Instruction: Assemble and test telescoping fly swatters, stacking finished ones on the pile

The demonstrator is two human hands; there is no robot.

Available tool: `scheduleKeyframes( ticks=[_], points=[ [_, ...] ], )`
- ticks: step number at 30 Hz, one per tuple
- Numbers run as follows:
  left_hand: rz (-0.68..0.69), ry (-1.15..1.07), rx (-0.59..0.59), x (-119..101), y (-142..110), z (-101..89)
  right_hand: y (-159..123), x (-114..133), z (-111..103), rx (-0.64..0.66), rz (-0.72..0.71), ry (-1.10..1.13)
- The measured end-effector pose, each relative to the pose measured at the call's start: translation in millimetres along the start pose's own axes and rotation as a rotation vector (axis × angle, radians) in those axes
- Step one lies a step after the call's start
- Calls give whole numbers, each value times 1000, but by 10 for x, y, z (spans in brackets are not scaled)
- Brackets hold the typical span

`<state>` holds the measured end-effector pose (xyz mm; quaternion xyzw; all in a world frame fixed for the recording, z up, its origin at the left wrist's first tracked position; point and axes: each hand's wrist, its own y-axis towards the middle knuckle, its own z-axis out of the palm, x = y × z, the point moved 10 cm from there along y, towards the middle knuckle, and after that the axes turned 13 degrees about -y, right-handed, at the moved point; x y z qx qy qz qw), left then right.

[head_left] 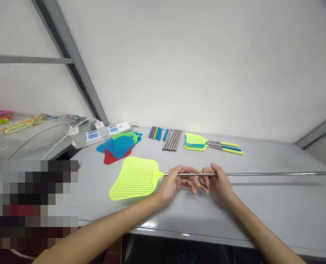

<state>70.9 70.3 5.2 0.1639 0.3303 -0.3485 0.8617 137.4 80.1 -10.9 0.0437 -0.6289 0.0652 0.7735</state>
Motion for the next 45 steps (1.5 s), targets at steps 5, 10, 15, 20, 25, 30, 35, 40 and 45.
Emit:
scheduleKeyframes(
  ticks=[5, 10, 15, 20, 25, 30, 35, 40, 45],
  points=[
    [0, 26, -7, 3, 3, -15, -46, -14, 42, 29, 11, -19],
    [23, 32, 12, 5, 10, 10, -42, -26, 105, 62, 33, -38],
    [14, 31, 44, 29, 4, 65, -55, -78, 146, 89, 64, -36],
    [19, 47, 56, 28, -15, 108, -62, -98, 188, 113, 73, -37],
    [10, 55, 66, 57, -6, 102, -57, -128, 224, 134, 88, -61],
    [-48, 56, 88, 111, -10, 78, -52, -182, 226, 121, 117, -107],
    [-84, 107, 102, 131, -68, 150, -69, -302, 212, 106, 210, -131],
    [-67, 113, 92, 139, -96, 209, -63, -347, 180, 81, 228, -134],
    [-89, 139, 59, 177, -56, 135, -38, -309, 108, -3, 205, -132]
  ],
)
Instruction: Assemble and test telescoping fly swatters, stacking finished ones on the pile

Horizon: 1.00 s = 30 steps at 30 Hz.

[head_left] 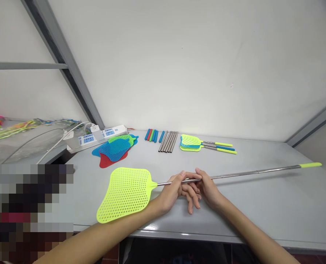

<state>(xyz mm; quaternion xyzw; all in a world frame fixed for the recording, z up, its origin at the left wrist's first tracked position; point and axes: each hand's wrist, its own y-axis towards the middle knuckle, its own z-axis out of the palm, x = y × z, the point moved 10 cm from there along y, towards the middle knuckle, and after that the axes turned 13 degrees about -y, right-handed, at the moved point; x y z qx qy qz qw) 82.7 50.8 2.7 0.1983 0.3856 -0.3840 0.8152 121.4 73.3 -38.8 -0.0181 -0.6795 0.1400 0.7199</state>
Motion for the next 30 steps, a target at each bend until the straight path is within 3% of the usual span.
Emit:
scheduleKeyframes(
  ticks=[7, 17, 22, 30],
  points=[
    [-74, 4, -59, 106, 41, -119, -4, 51, -118, -115, 20, 13],
    [-13, -164, -191, -21, 36, -231, -5, 134, -86, -67, -47, 67],
    [90, -212, -325, -115, -11, -394, 11, 160, -87, -38, -56, 72],
    [338, -303, -689, -250, -200, -811, 13, 133, -80, -35, -57, -20]
  ],
)
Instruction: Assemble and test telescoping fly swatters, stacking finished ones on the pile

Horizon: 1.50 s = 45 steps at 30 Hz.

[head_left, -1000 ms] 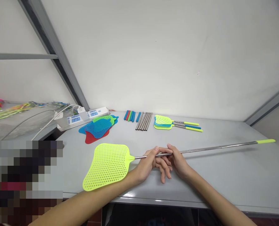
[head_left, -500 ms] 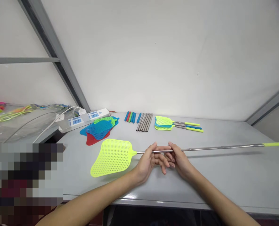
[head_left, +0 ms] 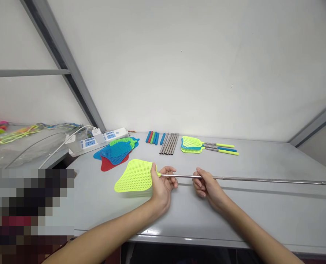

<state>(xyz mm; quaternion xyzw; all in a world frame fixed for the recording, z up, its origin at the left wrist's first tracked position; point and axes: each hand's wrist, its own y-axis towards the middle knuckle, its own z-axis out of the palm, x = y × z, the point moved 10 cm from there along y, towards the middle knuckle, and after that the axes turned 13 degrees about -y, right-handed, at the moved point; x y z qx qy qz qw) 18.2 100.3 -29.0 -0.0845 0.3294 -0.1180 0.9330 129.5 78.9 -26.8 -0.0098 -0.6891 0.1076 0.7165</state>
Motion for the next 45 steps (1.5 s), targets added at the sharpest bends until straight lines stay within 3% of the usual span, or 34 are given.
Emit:
scheduleKeyframes(
  ticks=[5, 14, 19, 45],
  points=[
    [43, 3, -107, 4, 78, -142, 8, -5, -22, -20, -11, -33],
    [150, -47, -70, -112, 89, -107, -2, 14, -26, -34, -15, -38],
    [211, -21, -119, -169, 124, -167, -9, 19, -37, -47, -4, -34],
    [63, 94, 27, -2, 68, -54, -19, 2, 65, 30, 23, 27]
  ],
)
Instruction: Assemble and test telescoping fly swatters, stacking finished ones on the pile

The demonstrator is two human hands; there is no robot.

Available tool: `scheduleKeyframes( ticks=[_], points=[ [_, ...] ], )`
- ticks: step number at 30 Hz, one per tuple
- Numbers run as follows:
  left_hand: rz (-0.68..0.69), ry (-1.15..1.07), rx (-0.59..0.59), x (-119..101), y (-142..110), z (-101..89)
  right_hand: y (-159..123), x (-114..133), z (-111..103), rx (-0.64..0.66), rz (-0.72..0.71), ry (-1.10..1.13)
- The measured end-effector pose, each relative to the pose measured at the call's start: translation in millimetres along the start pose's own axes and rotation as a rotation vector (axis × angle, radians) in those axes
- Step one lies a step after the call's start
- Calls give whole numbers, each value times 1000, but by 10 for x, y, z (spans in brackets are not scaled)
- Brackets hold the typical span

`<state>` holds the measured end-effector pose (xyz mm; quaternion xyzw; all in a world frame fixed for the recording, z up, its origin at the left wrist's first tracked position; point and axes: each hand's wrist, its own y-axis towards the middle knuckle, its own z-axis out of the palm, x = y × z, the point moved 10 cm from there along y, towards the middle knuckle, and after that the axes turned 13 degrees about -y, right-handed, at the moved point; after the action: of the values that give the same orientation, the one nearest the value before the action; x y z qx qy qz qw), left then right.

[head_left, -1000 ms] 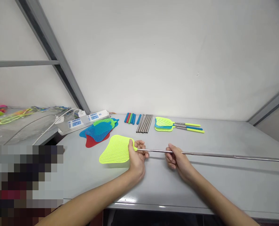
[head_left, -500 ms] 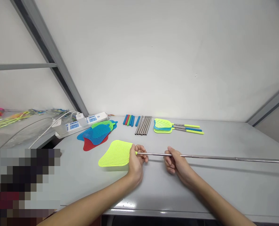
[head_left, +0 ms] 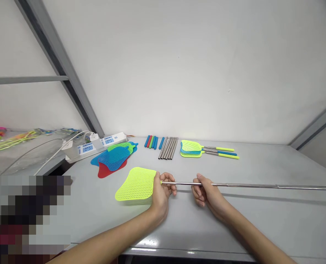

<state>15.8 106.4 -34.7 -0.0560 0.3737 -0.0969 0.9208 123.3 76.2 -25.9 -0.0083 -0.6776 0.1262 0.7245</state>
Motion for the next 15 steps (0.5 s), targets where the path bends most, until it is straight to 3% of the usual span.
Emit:
scheduleKeyframes(
  ticks=[15],
  points=[
    [-38, 38, 8, 47, -20, -1, -15, 11, 20, -3, -14, -5]
  ],
)
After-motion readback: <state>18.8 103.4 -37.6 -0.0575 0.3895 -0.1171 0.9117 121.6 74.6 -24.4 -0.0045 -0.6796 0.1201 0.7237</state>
